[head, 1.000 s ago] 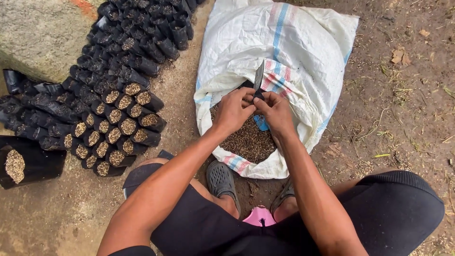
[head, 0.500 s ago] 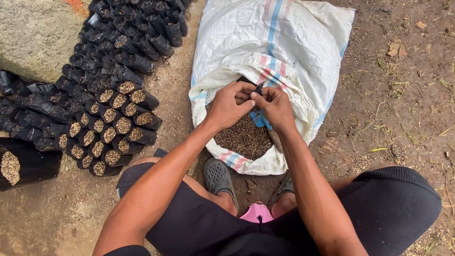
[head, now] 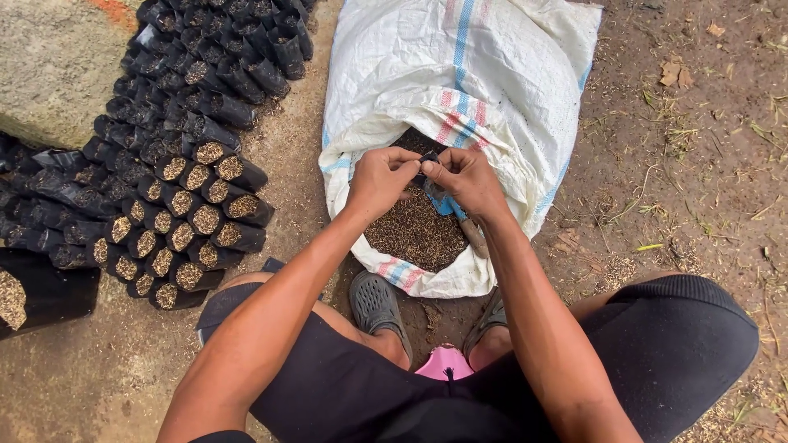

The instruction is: Filling small black plastic polybags with soil substrate using a hand trowel and arranging them in a grid on the ground.

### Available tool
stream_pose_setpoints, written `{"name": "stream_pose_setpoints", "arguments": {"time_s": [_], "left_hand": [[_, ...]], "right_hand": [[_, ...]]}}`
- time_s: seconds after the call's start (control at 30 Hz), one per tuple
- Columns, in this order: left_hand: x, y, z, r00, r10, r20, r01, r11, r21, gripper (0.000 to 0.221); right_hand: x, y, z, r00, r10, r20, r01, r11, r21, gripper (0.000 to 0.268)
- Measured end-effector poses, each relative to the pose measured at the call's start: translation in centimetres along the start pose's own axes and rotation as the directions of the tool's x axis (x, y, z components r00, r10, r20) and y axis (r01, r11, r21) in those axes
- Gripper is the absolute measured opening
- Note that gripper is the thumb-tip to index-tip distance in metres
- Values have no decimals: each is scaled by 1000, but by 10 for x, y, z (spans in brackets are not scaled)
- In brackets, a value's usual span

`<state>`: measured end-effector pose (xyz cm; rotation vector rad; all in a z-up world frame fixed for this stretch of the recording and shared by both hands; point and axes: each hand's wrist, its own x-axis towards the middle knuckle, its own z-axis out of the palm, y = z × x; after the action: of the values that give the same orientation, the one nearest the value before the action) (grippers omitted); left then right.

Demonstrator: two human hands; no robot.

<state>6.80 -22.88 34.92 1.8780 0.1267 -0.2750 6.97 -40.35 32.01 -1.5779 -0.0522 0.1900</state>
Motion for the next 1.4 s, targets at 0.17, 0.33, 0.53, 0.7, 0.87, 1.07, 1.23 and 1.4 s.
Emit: {"name": "stream_pose_setpoints", "arguments": {"time_s": [0.17, 0.33, 0.53, 0.7, 0.87, 1.07, 1.23, 1.4], "left_hand": [[10, -14, -12, 979, -100, -177, 106, 994, 22, 26], [10, -27, 1, 986, 109, -129, -30, 867, 498, 17], [4, -36, 11, 997, 71, -29, -43, 836, 546, 29], [4, -44, 14, 988, 155, -23, -120, 841, 527, 29], [7, -36, 14, 993, 108, -43, -52, 744, 666, 40], [14, -41, 15, 923, 382, 50, -242, 473, 847, 38], [15, -55, 15, 957, 277, -88, -145, 715, 684, 34], [17, -54, 26, 919, 392, 28, -241, 506, 828, 43]], "right_hand": [[17, 46, -8, 990, 40, -136, -73, 965, -250, 16], [3, 28, -1, 977, -62, -203, -35, 898, -440, 28], [13, 72, 18, 999, -48, -13, 40, 933, -358, 25], [13, 91, 18, 987, -33, -155, -43, 886, -461, 31], [4, 69, 23, 982, -134, -135, 5, 725, -688, 34], [12, 80, 22, 975, -214, -65, 121, 749, -652, 21], [11, 80, 18, 944, -233, -235, 77, 844, -530, 34], [13, 91, 34, 898, -407, -164, 242, 771, -589, 38]]}}
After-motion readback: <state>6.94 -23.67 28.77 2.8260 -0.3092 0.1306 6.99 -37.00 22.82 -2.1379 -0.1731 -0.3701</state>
